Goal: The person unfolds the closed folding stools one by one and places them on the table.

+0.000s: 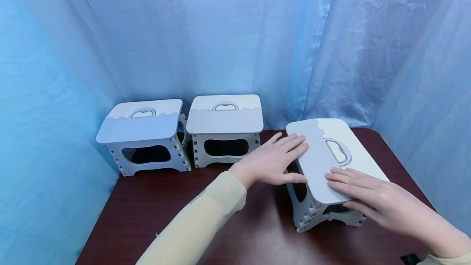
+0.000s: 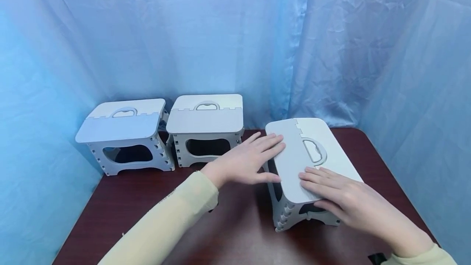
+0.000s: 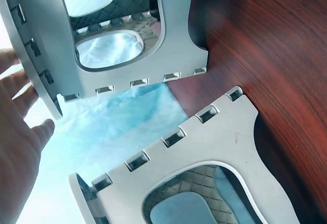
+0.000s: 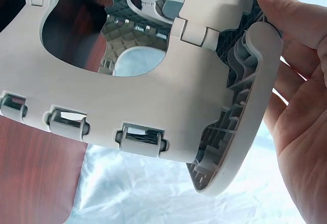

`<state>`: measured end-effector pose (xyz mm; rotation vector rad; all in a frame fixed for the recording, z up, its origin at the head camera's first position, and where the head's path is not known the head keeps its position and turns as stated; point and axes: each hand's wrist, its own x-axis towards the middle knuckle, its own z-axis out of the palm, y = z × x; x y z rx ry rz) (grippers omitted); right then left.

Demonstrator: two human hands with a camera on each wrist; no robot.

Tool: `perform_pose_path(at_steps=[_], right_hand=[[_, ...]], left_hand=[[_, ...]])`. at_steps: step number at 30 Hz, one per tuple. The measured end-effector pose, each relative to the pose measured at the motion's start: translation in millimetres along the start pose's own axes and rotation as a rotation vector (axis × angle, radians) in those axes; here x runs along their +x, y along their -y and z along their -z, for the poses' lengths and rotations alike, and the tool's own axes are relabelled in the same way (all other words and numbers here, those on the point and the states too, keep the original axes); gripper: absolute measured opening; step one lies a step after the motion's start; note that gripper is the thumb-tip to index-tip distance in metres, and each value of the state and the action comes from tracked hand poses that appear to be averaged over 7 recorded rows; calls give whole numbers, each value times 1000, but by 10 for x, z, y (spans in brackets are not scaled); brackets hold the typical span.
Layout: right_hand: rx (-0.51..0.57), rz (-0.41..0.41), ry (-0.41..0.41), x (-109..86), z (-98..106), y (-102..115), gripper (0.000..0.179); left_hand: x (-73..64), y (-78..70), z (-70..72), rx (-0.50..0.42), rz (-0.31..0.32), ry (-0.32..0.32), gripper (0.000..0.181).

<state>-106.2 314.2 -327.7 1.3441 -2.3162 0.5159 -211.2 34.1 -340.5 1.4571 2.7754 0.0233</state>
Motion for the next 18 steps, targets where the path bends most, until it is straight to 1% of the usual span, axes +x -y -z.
perform_pose_path(at_steps=[2,4,7,10,13,16,18], right_hand=[[5,-2,-9,-13,19,0,47],[12,-3,-17,-28,40,1,47],[22,1,-31,-54,75,1,48],[28,2,-37,-73,112,-1,48],[27,-1,-43,-93,140,-6,50],[23,-18,-48,-122,160,-12,50],[11,-42,-40,-149,170,-8,50]], left_hand=[[0,-32,-7,49,-16,-37,89],[5,-66,-14,102,-41,-91,89],[12,-109,-31,191,-93,-204,86],[13,-140,-41,248,-134,-324,81],[17,-171,-51,278,-147,-413,76],[30,-209,-63,285,-144,-481,74],[44,-236,-80,305,-136,-521,74]])
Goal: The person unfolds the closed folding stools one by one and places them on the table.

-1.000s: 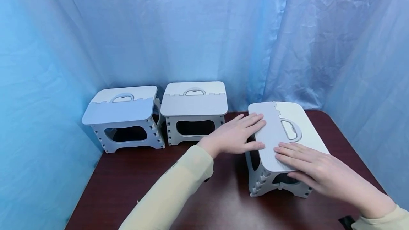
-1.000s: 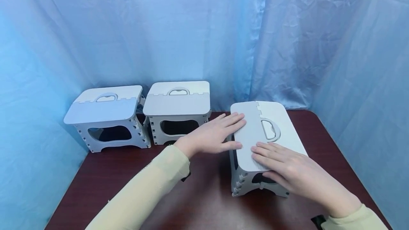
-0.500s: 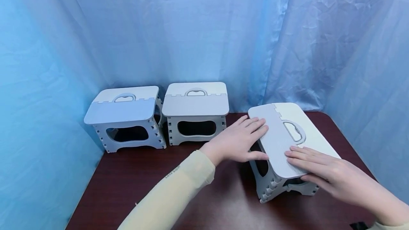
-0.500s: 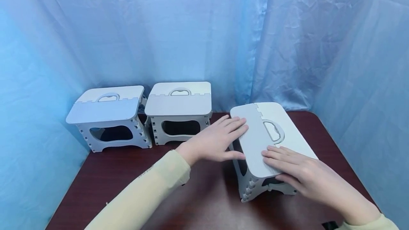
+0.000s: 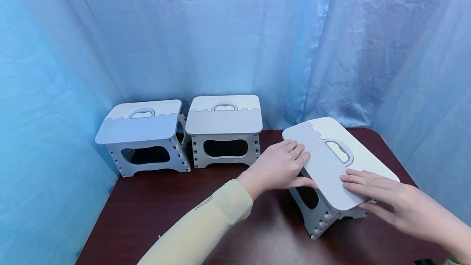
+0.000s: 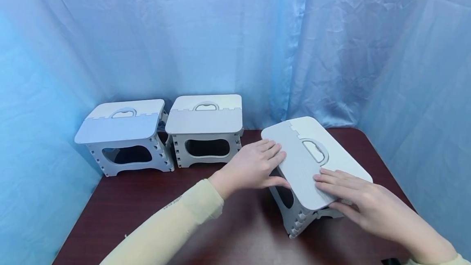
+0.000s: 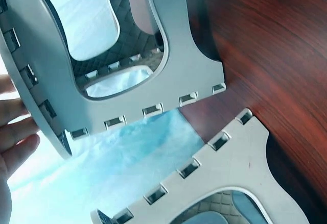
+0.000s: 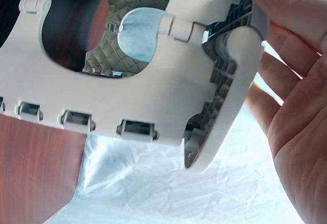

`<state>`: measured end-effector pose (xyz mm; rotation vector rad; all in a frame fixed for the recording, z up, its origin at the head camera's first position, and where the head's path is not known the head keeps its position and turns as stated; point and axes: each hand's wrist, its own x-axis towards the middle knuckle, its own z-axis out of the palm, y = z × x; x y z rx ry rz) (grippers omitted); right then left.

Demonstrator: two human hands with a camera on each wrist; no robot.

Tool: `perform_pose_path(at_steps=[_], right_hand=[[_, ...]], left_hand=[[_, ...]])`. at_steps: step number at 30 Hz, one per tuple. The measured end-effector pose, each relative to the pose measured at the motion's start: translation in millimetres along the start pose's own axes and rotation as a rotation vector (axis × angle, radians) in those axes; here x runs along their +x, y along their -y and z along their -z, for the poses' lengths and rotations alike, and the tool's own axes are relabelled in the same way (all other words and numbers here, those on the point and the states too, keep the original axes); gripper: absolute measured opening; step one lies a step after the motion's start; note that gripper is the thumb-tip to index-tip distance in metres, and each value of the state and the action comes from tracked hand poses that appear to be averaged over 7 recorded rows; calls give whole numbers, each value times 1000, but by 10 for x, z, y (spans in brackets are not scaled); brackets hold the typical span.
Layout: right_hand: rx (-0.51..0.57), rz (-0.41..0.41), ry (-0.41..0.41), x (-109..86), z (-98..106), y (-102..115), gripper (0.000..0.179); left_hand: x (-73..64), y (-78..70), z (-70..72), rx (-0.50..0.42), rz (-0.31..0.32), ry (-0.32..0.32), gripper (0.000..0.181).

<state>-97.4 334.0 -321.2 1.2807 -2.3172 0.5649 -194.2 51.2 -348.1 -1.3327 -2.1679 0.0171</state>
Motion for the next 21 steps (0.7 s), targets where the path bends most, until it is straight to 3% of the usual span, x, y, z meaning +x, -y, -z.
perform_pose_path(at_steps=[7,14,21], right_hand=[[-108,-145,109,-62,-9,70,58],[-256,-199,91,-22,-183,153,79],[-283,-200,53,-8,-244,180,76]], left_hand=[[11,-101,-22,54,36,-64,76],[47,-210,1,116,66,-144,73],[30,-214,19,106,69,-108,68]])
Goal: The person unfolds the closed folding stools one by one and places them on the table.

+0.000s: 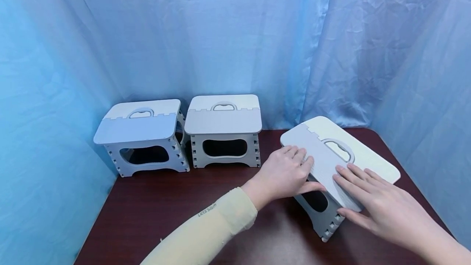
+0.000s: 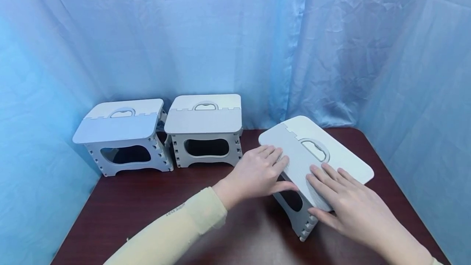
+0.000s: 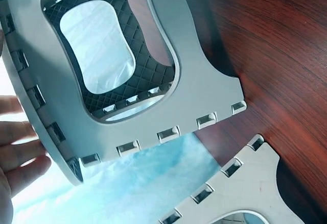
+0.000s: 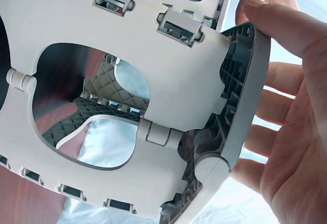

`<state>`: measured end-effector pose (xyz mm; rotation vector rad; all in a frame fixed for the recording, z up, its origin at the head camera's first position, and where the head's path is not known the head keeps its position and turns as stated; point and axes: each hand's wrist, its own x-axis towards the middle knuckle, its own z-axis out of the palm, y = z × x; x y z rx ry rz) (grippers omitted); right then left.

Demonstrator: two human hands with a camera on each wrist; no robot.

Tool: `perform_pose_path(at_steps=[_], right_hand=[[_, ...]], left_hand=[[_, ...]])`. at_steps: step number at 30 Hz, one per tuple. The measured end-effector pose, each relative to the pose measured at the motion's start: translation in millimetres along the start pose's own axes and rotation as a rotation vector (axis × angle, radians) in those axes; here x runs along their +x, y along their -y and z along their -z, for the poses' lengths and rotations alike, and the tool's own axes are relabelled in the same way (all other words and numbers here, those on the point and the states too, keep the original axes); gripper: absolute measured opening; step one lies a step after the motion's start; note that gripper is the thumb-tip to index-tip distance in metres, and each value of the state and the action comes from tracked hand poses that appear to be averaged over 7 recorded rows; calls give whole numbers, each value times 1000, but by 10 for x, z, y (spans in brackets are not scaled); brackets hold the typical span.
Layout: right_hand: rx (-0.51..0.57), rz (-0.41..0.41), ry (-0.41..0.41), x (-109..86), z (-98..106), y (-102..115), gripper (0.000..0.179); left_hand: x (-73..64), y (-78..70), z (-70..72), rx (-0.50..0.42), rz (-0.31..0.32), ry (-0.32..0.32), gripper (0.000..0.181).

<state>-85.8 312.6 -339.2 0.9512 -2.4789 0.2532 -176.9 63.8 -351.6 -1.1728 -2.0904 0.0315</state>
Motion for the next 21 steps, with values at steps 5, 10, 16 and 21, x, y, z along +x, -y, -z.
perform_pose_path(at_steps=[5,10,16,21], right_hand=[[0,-14,-32,2,-13,-2,72],[-22,-7,-34,-7,-14,-14,69],[36,24,-50,-4,-25,-36,66],[46,39,-56,-9,-26,-57,64]], left_hand=[[-37,136,-27,-79,-42,55,59],[-61,290,-61,-196,-20,230,65],[-58,381,-101,-280,17,396,70],[-73,380,-130,-282,29,382,63]])
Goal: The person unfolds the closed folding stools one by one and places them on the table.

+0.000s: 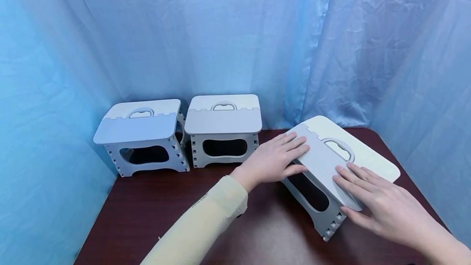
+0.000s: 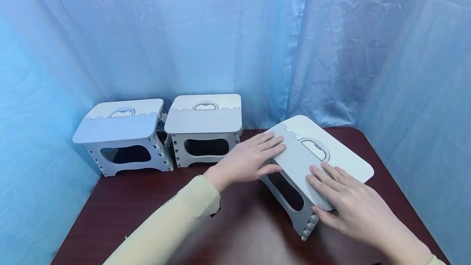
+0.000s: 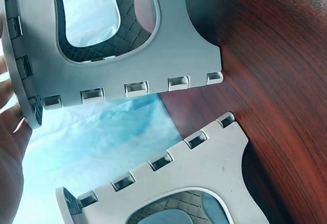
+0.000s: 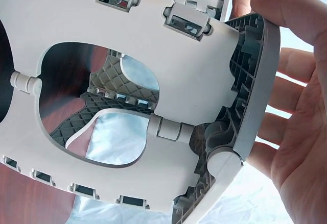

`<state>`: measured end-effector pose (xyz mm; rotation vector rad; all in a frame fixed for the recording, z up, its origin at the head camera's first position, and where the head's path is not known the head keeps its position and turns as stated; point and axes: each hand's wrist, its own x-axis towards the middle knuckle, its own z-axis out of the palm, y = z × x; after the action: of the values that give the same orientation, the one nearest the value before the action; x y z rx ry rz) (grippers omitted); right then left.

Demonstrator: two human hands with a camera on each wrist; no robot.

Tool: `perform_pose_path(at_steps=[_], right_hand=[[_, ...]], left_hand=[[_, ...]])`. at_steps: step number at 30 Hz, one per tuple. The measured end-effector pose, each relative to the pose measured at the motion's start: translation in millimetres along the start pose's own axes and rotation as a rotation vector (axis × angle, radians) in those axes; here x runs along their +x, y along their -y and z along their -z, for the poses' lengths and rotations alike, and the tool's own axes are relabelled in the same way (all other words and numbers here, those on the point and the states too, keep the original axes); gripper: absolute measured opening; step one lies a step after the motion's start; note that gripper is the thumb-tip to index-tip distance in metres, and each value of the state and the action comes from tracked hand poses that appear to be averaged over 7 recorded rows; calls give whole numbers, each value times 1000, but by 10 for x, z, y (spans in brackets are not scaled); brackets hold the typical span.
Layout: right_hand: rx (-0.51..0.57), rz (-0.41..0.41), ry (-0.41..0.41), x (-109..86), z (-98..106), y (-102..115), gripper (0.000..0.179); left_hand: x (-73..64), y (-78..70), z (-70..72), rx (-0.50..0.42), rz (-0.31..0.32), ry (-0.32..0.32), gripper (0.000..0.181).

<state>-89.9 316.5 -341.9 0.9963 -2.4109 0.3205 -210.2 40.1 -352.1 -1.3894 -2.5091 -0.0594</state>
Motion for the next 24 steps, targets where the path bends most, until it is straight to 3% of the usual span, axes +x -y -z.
perform_pose_path(at_steps=[12,24], right_hand=[[52,-8,99,-44,94,-160,62],[68,-76,85,-47,31,-354,62]], left_hand=[[-17,-116,-49,100,9,-308,46],[-57,-237,-51,166,70,-338,38]])
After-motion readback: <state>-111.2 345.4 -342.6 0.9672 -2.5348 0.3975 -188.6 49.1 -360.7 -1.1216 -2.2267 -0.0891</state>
